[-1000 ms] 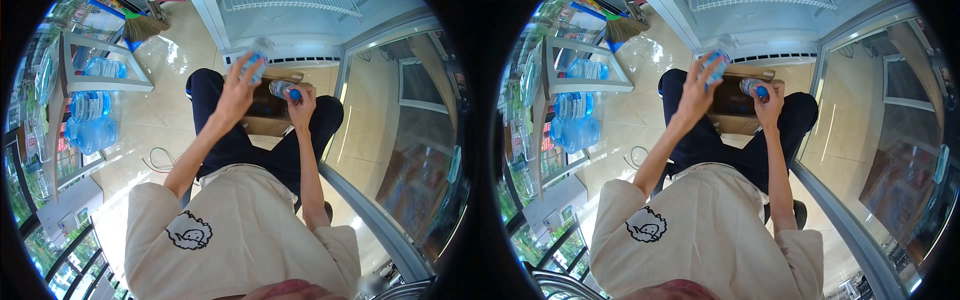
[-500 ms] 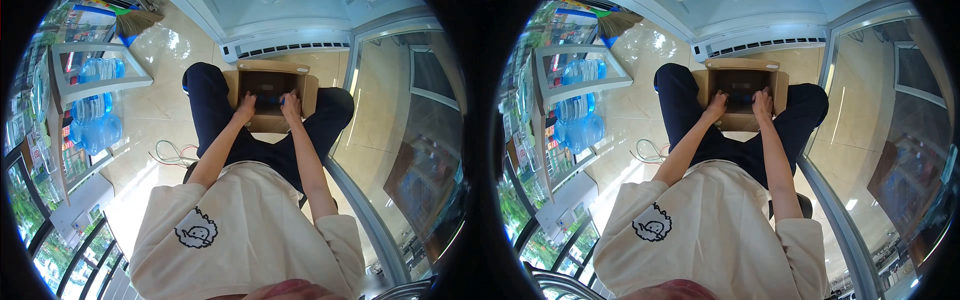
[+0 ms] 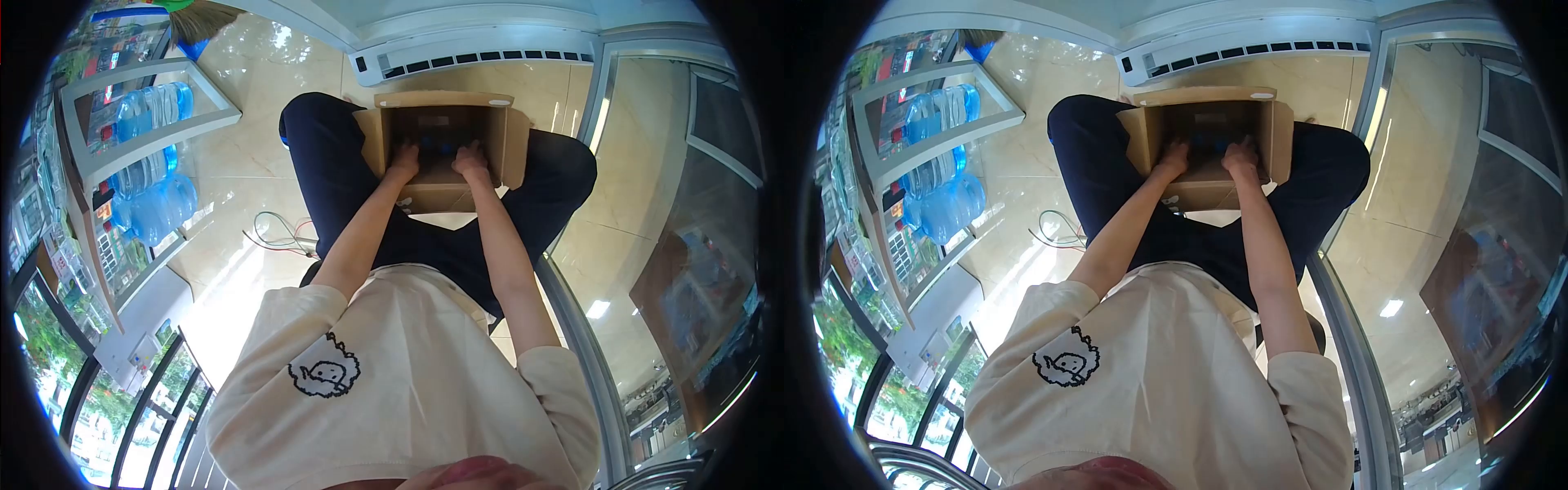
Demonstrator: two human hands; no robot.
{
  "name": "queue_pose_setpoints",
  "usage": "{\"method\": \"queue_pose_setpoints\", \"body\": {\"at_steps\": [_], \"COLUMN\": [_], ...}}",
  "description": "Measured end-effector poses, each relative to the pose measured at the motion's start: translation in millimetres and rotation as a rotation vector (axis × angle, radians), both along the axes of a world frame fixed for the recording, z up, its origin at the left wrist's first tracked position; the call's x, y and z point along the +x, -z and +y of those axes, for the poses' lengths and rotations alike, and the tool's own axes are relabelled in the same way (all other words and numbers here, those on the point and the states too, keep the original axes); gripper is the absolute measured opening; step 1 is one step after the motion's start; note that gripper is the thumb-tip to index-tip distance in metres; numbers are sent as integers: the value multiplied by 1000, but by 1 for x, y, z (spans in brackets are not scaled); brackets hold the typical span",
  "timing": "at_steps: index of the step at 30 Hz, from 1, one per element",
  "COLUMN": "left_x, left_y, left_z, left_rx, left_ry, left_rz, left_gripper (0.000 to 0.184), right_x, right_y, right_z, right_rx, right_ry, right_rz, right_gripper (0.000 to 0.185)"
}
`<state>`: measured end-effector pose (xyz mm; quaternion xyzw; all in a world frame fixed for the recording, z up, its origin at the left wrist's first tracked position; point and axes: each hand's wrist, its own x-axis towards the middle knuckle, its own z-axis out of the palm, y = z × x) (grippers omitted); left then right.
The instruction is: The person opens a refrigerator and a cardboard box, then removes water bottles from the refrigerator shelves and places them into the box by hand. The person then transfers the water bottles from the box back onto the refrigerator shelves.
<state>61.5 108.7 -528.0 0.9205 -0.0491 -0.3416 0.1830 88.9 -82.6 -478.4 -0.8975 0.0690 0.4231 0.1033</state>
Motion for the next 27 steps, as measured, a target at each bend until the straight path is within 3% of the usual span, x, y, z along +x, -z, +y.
{"method": "queue_pose_setpoints", "body": {"at_steps": [3,6,9,12,15,16,17,18,20,23,25,27], "left_x": [21,23,21,12,-23,-33,-44,-55,-75,-99,-122,-122], "left_y": [-64,-105,-173,-289,-422,-464,-490,-517,-571,-568,-573,-567], "left_z": [-15,-19,-19,-29,-44,-40,-41,-48,-50,-61,-64,-56], "left_rx": [3,29,-308,-887,-1536,-1700,-1900,-2110,-2203,-2436,-2511,-2375], "left_ry": [-171,-53,-156,-304,-337,-273,-110,-112,-257,158,-62,67], "left_rz": [61,-76,-315,-275,100,348,427,624,1084,1137,1222,1351], "left_gripper": [37,24,18,14,8,7,12,15,17,27,28,28], "right_x": [6,14,13,1,-13,-20,-26,-31,-33,-34,-38,-41], "right_y": [-7,-24,-51,-52,-73,-81,-87,-89,-87,-85,-86,-88], "right_z": [-1,1,2,-3,12,15,16,18,18,16,16,19], "right_rx": [91,233,335,481,501,471,439,408,460,483,463,436], "right_ry": [-15,3,48,18,128,115,101,91,108,105,83,30], "right_rz": [17,-23,-117,-271,-305,-327,-347,-399,-426,-444,-488,-571], "right_gripper": [43,41,35,30,22,21,20,17,17,15,15,16]}}
